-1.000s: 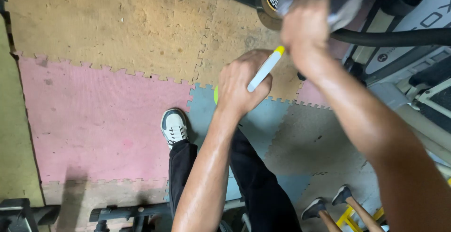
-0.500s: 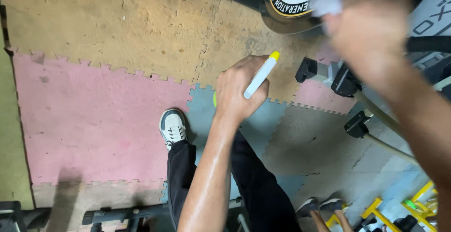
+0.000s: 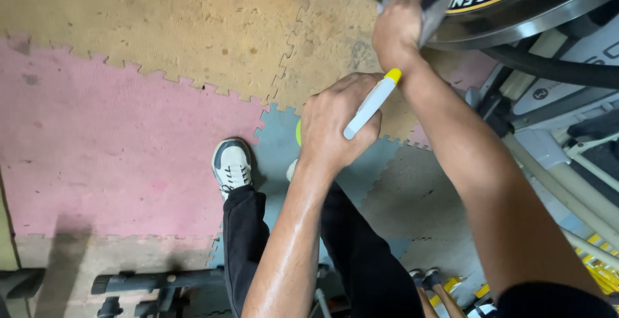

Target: Cleaning an elliptical machine with a spray bottle and a cloth.

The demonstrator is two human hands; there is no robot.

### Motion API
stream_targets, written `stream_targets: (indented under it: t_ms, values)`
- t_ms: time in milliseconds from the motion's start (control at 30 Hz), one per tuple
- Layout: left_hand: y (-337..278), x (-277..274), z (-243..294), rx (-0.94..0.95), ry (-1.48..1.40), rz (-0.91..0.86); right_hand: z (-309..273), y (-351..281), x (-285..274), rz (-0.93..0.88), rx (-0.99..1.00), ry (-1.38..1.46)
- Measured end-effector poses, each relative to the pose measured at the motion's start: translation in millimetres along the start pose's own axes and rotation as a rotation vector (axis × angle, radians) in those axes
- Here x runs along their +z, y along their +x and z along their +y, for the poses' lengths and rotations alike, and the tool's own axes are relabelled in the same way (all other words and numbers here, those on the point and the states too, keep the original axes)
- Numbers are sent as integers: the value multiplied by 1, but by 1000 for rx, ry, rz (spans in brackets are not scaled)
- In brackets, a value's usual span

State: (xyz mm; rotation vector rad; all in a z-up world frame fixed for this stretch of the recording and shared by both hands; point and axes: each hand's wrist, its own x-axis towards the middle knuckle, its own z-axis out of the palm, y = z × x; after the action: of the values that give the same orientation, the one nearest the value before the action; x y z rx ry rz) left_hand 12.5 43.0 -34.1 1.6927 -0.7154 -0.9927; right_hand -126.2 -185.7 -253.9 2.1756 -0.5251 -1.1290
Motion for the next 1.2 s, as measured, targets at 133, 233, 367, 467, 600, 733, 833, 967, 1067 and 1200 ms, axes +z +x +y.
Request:
stream_targets:
  t_ms: [133, 233, 367, 467, 600, 733, 833, 967, 1067, 1200]
  values:
    - [-5, -7, -6, 2, 16, 41, -10, 39, 24, 52, -279, 216]
    - [-7, -13, 0, -11, 47, 34, 27, -1, -43, -224, -257, 335]
    - [-8, -13, 13, -14, 37, 39, 102, -95, -83, -1, -235, 108]
    - [-8, -6, 24, -21, 30, 29, 187, -165, -136, 145, -177, 162]
    - [0, 2, 32, -25, 8, 24, 211, -182, -116, 341, -26, 368]
    - [5, 8, 26, 13, 9, 36, 139, -147, -55, 438, 87, -28]
    - [5, 7, 16, 25, 6, 29, 58, -100, -51, 84, -52, -323]
    - [1, 1, 12, 16, 23, 46, 4, -38, -39, 72, -143, -33]
    - [-4, -5, 12, -7, 61, 27, -1, -6, -21, -1, -225, -28]
    - [-10, -7, 15, 18, 50, 41, 38, -45, -34, 23, -239, 92]
